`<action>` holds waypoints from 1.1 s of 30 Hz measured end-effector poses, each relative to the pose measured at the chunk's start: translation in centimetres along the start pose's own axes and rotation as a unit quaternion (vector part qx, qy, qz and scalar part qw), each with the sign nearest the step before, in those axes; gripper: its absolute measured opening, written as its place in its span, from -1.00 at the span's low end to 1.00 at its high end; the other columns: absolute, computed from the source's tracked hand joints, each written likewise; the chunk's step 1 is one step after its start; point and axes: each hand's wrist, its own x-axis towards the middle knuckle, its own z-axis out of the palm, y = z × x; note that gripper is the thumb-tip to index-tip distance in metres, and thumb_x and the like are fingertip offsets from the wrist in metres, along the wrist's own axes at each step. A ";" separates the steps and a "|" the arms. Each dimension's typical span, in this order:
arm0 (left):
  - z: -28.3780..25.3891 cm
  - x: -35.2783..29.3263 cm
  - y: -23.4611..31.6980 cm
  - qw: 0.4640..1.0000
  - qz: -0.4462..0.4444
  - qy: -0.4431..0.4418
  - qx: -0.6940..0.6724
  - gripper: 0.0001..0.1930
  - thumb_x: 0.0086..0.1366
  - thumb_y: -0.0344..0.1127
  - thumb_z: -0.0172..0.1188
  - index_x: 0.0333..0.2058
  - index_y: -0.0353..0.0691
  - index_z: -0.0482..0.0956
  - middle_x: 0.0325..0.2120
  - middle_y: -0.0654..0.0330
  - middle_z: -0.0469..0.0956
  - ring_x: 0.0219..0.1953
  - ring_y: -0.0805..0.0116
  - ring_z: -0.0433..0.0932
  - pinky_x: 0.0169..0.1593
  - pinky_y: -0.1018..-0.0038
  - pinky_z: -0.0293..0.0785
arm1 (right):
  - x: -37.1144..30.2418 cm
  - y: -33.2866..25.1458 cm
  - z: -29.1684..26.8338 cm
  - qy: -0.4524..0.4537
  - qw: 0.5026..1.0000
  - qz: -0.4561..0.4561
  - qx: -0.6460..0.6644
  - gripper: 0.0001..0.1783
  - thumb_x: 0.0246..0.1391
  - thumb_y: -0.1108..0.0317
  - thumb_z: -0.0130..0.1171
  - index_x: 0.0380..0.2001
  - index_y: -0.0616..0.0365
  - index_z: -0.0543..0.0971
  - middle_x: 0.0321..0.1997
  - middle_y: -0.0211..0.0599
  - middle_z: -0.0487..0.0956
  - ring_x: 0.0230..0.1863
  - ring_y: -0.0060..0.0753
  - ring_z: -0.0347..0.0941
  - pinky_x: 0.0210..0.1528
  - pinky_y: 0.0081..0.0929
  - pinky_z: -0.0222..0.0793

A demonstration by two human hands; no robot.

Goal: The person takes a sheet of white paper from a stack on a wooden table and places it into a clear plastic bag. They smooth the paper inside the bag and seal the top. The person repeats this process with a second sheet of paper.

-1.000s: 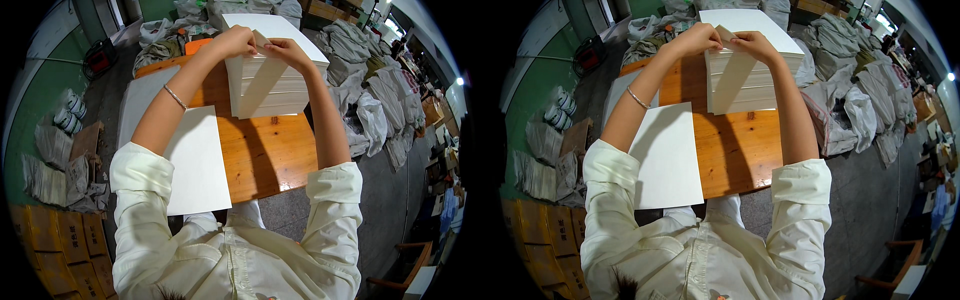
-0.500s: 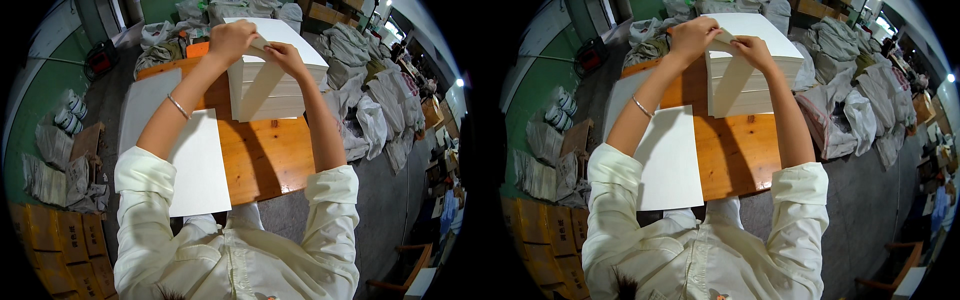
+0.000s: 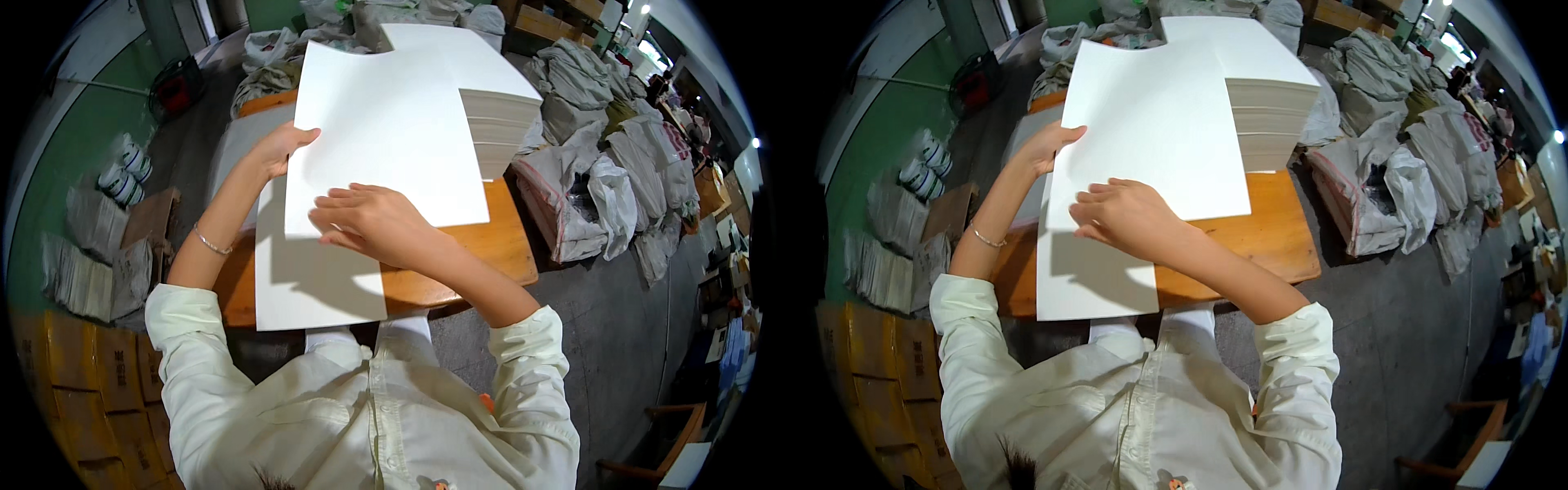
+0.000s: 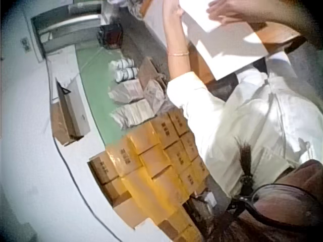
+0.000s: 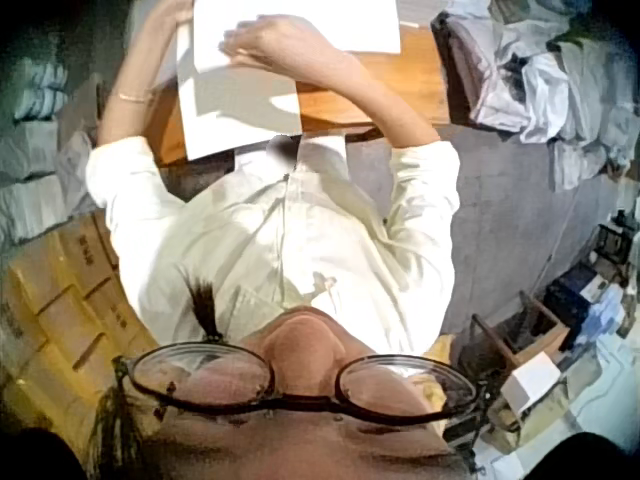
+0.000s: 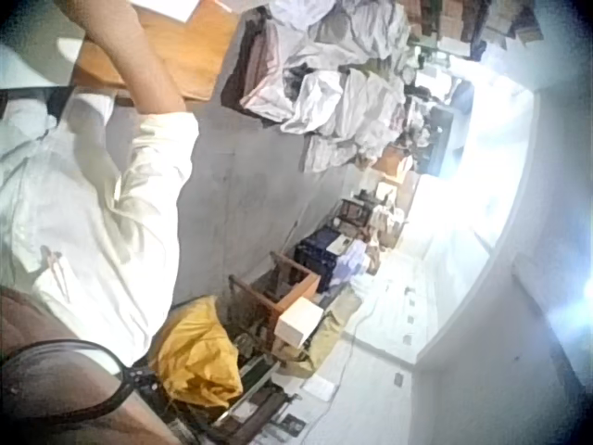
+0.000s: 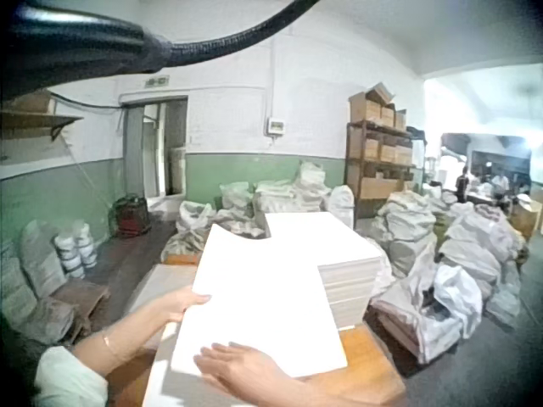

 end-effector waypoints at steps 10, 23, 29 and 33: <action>-6.4 -12.2 -13.1 0.984 -0.012 0.142 0.111 -0.55 0.28 -0.38 0.04 0.08 -0.47 0.20 -0.03 -0.11 0.39 -0.02 0.16 0.45 0.02 0.34 0.44 | -10.1 5.6 12.3 0.185 0.878 0.357 0.258 -0.43 0.16 0.22 0.00 0.14 0.33 0.21 0.17 0.05 0.27 0.20 -0.13 0.19 0.22 -0.35 0.08; -8.8 -12.5 -17.7 0.920 -0.056 0.300 0.247 -0.32 0.12 -0.15 0.20 0.11 -0.45 0.18 0.05 -0.10 0.29 0.04 0.05 0.33 -0.01 0.28 0.39 | -7.2 6.9 15.2 0.189 0.582 0.532 0.585 -0.29 0.09 0.23 0.01 0.27 0.07 0.02 0.09 -0.22 0.24 0.06 -0.29 0.17 0.17 -0.30 0.05; -11.7 -12.9 -16.2 0.974 -0.091 0.204 0.035 -0.51 0.23 -0.27 0.08 0.01 -0.55 0.31 -0.05 -0.07 0.42 -0.03 0.30 0.45 -0.08 0.37 0.47 | -6.1 7.6 16.3 0.150 0.623 0.537 0.549 -0.39 0.06 0.26 0.02 0.18 0.15 0.16 0.05 -0.30 0.28 0.03 -0.35 0.17 0.19 -0.39 -0.02; -10.4 -12.5 -17.6 0.982 -0.016 0.184 -0.039 -0.61 0.25 -0.36 0.06 0.00 -0.47 0.37 -0.14 0.05 0.49 -0.12 0.33 0.47 -0.11 0.48 0.44 | -6.2 8.1 17.1 0.115 0.663 0.505 0.540 -0.30 0.03 0.26 0.06 0.20 0.28 0.11 0.20 -0.11 0.21 0.22 -0.23 0.09 0.25 -0.37 -0.04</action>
